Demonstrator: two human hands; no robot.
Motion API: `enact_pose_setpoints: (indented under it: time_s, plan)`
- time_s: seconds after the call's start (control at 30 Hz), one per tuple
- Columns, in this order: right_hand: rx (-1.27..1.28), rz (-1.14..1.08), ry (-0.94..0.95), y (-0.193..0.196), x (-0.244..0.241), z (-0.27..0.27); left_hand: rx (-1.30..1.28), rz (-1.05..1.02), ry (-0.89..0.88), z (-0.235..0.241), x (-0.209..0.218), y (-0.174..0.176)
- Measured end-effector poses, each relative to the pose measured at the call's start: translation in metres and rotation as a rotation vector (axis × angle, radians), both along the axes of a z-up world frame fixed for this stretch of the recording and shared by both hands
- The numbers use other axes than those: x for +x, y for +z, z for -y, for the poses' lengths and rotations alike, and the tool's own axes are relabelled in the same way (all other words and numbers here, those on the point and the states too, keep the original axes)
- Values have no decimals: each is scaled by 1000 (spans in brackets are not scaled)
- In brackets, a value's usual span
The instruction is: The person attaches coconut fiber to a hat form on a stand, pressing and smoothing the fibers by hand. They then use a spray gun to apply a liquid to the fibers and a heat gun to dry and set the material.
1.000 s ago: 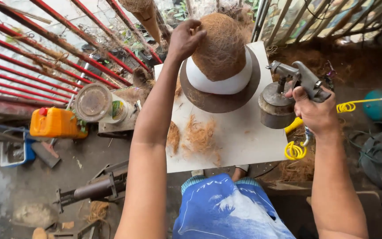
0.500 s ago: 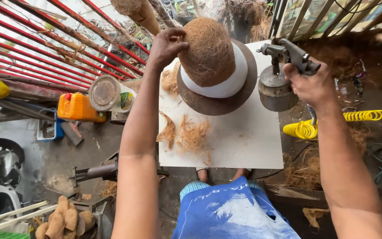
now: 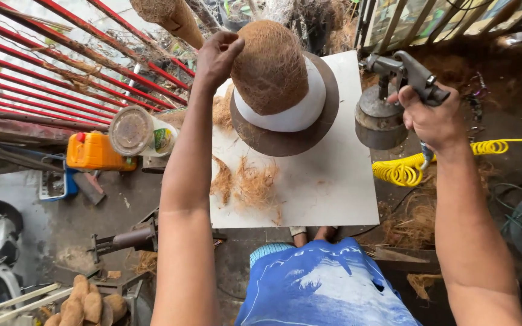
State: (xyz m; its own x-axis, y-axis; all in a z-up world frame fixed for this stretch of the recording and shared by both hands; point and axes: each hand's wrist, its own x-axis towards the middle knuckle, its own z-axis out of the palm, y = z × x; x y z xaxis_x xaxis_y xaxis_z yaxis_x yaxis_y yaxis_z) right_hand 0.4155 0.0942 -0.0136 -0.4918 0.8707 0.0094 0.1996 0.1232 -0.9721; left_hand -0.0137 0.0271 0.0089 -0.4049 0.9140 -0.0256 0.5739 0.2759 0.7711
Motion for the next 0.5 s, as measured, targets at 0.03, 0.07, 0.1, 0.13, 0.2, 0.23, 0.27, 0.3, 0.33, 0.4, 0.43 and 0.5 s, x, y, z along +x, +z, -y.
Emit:
enact_pose_setpoints:
  time_s: [0.03,0.07,0.1,0.13,0.2,0.23,0.27,0.3,0.33,0.4,0.43,0.5]
  plan:
    - [10,36,-13,1,4,7,-6,-44,21,-2,2,-2]
    - [16,42,-17,0,8,13,-1,-38,17,-5,2,-4]
    - [-17,22,-35,-2,11,18,-6,-98,87,-8,2,-6]
    - [-55,8,-57,-3,16,27,-16,-151,154,-11,4,-9]
    - [-46,-9,-53,4,22,46,-98,-107,141,-14,9,1]
    - [-39,-37,-41,9,24,54,-180,-74,135,-16,11,7]
    - [-32,-34,-34,6,25,62,-173,-70,142,-18,7,2]
    - [-58,-59,-80,4,27,70,-194,-100,95,-21,4,-3]
    - [-89,-89,-129,-1,29,80,-219,-134,46,-23,0,-8]
    - [-85,-117,-144,-9,30,96,-183,-138,27,-14,-1,-10]
    - [-83,-145,-162,-12,32,105,-150,-142,5,-12,1,-11]
    - [-98,-107,-180,-5,29,132,-63,-102,-71,3,-1,-5]
